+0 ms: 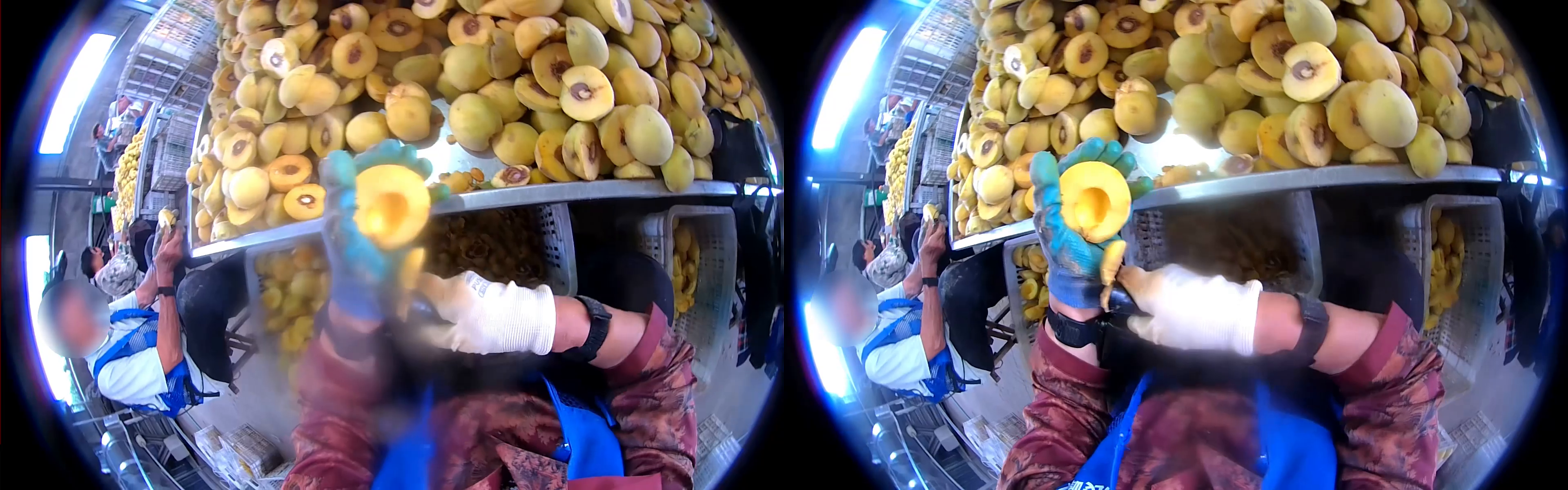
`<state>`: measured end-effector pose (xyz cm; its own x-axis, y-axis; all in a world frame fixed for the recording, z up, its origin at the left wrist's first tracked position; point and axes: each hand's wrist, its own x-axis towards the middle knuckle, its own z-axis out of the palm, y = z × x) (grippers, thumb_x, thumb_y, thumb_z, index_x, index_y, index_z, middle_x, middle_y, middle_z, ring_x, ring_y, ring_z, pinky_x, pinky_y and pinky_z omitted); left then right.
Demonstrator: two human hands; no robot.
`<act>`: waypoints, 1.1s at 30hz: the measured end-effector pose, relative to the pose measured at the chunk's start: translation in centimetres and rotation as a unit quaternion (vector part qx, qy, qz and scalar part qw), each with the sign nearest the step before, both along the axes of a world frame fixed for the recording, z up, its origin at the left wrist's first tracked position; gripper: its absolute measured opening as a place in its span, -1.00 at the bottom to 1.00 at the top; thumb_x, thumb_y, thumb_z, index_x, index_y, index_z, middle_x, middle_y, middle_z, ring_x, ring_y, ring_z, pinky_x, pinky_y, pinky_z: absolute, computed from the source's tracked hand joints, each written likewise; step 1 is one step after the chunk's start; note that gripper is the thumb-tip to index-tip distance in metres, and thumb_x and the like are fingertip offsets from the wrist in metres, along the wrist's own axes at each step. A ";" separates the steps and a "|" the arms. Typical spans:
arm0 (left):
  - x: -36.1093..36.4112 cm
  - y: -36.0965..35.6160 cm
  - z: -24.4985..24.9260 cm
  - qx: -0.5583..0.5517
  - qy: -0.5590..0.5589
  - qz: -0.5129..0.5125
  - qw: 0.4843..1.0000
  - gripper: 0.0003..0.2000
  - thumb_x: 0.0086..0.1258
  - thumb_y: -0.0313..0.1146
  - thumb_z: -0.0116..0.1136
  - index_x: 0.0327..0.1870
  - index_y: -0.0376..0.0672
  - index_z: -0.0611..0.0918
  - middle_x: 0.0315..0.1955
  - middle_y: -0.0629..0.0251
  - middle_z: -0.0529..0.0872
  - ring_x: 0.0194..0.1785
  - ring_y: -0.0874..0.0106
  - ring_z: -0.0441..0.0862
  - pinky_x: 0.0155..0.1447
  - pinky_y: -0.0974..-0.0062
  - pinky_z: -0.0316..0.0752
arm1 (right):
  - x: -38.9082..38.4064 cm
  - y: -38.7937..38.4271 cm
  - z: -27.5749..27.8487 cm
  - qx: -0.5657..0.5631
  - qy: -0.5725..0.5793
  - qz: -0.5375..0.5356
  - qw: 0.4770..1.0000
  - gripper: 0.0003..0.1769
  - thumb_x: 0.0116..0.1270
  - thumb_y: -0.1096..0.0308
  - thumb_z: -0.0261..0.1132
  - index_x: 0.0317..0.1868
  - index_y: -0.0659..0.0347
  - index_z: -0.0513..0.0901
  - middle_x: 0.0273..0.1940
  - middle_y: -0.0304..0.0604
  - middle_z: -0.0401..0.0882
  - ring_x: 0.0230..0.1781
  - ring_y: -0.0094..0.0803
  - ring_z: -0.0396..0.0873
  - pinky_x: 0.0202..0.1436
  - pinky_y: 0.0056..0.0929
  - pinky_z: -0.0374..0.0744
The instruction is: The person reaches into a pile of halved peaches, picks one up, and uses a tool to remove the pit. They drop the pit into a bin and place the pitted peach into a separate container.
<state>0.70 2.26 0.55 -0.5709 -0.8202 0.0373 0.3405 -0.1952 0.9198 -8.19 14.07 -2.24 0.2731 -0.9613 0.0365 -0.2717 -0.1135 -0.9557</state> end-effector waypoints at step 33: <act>3.0 -6.3 1.1 0.063 -0.073 -0.087 0.992 -0.44 0.45 -0.13 0.06 0.30 -0.42 0.40 0.19 0.01 0.55 0.20 0.24 0.57 0.28 0.27 0.50 | -3.5 -1.5 1.3 -0.062 0.030 -0.199 0.977 -0.59 0.25 0.24 0.30 -0.07 0.38 0.42 -0.35 0.25 0.56 -0.24 0.19 0.57 -0.19 -0.05 0.53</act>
<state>3.70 -4.03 1.67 -0.6962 -0.7015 -0.1523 0.1574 -0.3562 0.9211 -11.67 12.59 -0.96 -0.1171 -0.9809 0.1552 -0.3733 -0.1014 -0.9222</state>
